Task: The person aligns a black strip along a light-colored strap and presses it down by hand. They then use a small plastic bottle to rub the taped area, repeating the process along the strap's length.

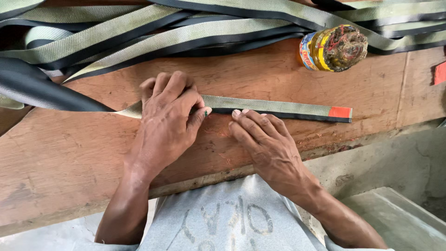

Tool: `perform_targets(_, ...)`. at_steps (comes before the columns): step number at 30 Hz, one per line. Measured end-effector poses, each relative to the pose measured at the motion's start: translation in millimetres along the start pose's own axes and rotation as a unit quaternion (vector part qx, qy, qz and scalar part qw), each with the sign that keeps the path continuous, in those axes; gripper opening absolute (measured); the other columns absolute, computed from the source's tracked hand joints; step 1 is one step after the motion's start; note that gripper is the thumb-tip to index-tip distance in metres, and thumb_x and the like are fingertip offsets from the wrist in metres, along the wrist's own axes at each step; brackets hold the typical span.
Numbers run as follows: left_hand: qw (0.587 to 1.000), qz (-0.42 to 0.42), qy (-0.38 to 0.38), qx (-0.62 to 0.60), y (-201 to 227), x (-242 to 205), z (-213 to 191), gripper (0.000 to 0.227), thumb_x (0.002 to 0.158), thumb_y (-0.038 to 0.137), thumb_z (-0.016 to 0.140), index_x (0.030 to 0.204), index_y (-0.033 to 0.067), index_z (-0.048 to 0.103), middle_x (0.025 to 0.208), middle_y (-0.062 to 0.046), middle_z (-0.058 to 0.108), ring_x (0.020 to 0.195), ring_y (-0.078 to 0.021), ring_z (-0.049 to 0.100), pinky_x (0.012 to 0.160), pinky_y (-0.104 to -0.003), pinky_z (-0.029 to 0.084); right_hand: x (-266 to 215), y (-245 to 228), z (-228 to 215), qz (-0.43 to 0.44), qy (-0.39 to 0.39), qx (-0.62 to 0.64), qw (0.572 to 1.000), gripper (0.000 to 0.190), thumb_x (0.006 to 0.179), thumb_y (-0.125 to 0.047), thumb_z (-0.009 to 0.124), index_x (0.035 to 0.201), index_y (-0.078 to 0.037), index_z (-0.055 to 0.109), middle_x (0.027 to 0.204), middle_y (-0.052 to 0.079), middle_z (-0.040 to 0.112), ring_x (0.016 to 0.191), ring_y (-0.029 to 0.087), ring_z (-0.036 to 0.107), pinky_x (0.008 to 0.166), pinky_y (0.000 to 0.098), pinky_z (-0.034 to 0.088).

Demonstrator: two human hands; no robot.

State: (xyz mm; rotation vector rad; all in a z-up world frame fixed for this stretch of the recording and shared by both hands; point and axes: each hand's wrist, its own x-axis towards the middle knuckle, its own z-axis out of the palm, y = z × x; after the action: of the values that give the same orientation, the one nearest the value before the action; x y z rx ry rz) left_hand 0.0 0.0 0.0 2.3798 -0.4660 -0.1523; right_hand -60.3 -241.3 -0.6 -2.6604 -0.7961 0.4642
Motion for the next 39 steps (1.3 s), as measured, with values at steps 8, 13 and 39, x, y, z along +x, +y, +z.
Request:
perform_targets(8,1.0,-0.009,0.005,0.022,0,4,6,0.022,0.083,0.021,0.084,0.081,0.007,0.066,0.102,-0.008,0.055,0.101,-0.0269,0.051,0.098,-0.046,0.033,16,-13,-3,0.011,-0.021,-0.017,1.0,0.06,0.09,0.003,0.057,0.15,-0.005,0.052,0.139,0.012,0.052,0.129,0.031,0.047,0.112,0.0431,0.038)
perform_targets(13,0.998,-0.012,0.033,0.055,3,0,2,0.025,0.083,0.026,0.084,0.086,0.0074,0.067,0.107,-0.01,0.054,0.106,-0.0285,0.05,0.1,-0.047,0.032,27,-21,-5,-0.051,0.007,-0.001,0.999,0.048,0.085,-0.001,0.061,0.131,0.008,0.053,0.15,0.023,0.047,0.14,0.036,0.044,0.118,0.0466,0.039)
perform_targets(39,0.994,-0.009,0.074,0.081,-18,-19,-26,0.02,0.081,0.024,0.085,0.083,0.0093,0.072,0.111,-0.008,0.059,0.109,-0.027,0.053,0.108,-0.051,0.028,46,-44,-13,-0.058,0.014,0.027,0.998,0.031,0.082,-0.002,0.059,0.112,0.0,0.054,0.152,0.023,0.045,0.14,0.039,0.043,0.116,0.0469,0.038)
